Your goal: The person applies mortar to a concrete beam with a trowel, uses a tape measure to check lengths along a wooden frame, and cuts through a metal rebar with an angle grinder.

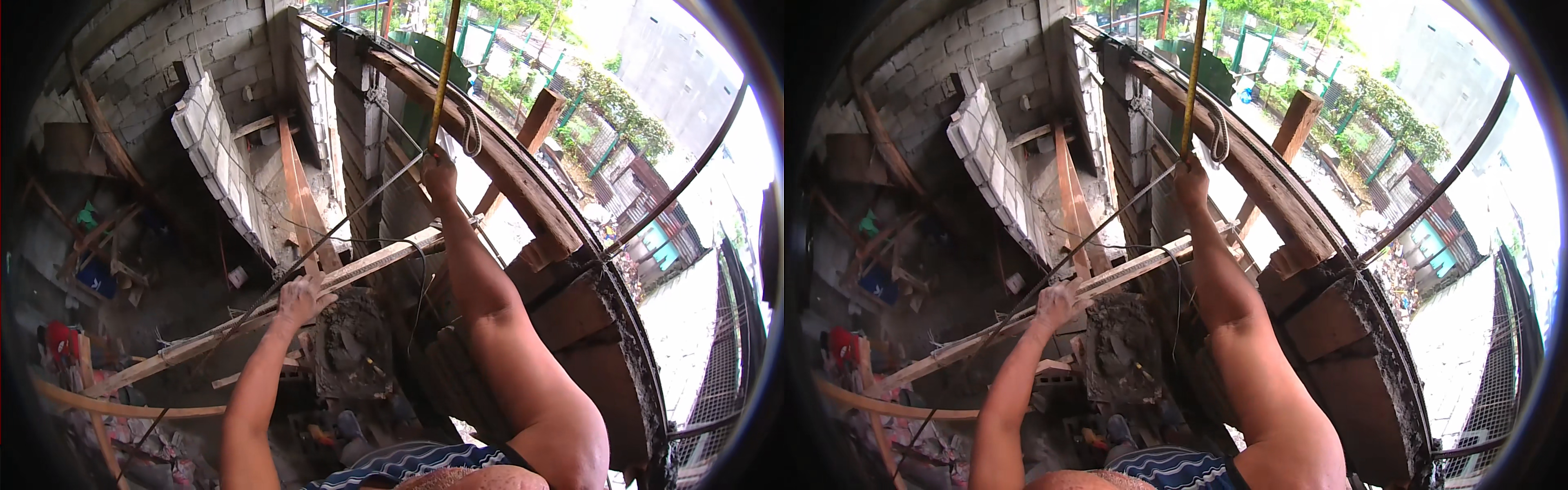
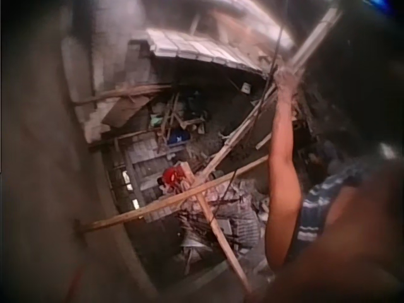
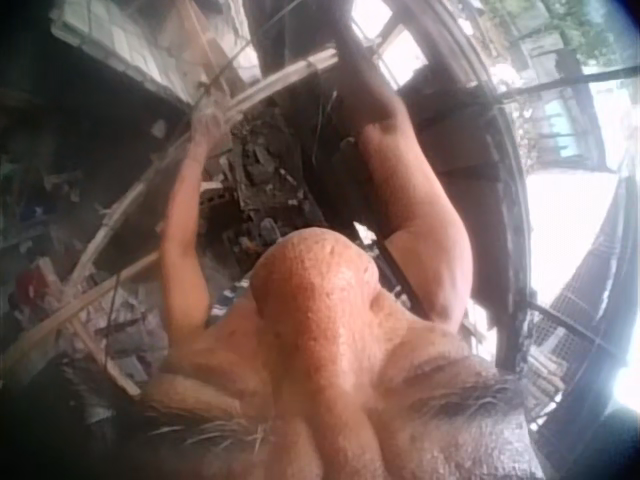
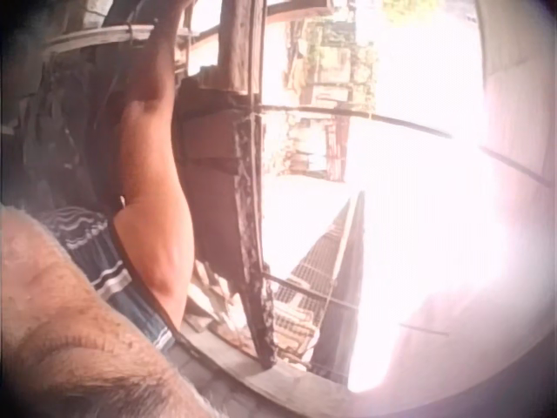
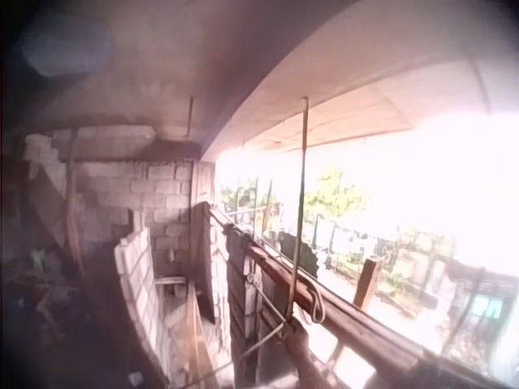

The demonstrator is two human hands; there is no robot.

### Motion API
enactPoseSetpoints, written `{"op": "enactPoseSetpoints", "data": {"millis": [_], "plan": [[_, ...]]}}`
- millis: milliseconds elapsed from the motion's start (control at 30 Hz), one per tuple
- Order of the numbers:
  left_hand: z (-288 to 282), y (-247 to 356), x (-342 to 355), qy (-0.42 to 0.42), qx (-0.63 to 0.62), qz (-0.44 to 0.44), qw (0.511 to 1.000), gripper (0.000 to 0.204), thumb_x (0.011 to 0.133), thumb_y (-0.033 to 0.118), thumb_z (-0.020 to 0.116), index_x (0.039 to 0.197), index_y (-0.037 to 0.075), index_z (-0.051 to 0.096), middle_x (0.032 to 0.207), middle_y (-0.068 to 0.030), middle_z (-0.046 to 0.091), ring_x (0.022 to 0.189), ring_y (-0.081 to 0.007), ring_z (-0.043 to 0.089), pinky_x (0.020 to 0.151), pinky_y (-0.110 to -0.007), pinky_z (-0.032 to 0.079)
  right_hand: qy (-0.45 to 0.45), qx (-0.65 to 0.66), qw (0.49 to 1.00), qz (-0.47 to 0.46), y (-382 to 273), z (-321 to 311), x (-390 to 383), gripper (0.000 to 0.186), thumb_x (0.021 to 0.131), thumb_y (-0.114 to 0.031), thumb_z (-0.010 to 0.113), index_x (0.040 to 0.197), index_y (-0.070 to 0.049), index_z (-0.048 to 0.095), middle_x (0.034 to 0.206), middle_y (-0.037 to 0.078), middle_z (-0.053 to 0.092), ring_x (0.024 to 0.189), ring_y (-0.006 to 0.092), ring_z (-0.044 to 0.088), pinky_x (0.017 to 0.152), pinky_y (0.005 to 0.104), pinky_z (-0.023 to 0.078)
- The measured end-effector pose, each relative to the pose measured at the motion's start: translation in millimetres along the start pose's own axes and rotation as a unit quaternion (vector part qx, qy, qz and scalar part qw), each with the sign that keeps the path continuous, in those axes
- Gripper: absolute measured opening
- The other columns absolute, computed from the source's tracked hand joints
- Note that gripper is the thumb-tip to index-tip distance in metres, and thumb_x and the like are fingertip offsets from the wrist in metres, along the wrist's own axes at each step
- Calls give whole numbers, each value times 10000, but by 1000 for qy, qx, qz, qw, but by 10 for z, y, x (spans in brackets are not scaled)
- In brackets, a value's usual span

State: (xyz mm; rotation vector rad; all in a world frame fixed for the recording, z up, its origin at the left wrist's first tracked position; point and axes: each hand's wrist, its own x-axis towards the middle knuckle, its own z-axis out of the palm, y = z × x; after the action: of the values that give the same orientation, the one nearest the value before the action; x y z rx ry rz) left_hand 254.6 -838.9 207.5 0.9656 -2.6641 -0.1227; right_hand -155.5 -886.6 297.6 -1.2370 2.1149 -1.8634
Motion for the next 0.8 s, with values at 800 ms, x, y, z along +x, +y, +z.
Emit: {"op": "enactPoseSetpoints", "data": {"millis": [800], "plan": [[180, 2, 79, 16, -44, -75, 996, 474, 861, 531, 703, 1035, 90, 720, 890, -159, 726, 840, -363, 709, 733, -478, 552, 12, 58, 998, -10, 250, 107, 120, 338, 906, -228, 556, 1136, -10, 673, 749, 160, 677, 677, 257, 663, 636, 393, 501]]}}
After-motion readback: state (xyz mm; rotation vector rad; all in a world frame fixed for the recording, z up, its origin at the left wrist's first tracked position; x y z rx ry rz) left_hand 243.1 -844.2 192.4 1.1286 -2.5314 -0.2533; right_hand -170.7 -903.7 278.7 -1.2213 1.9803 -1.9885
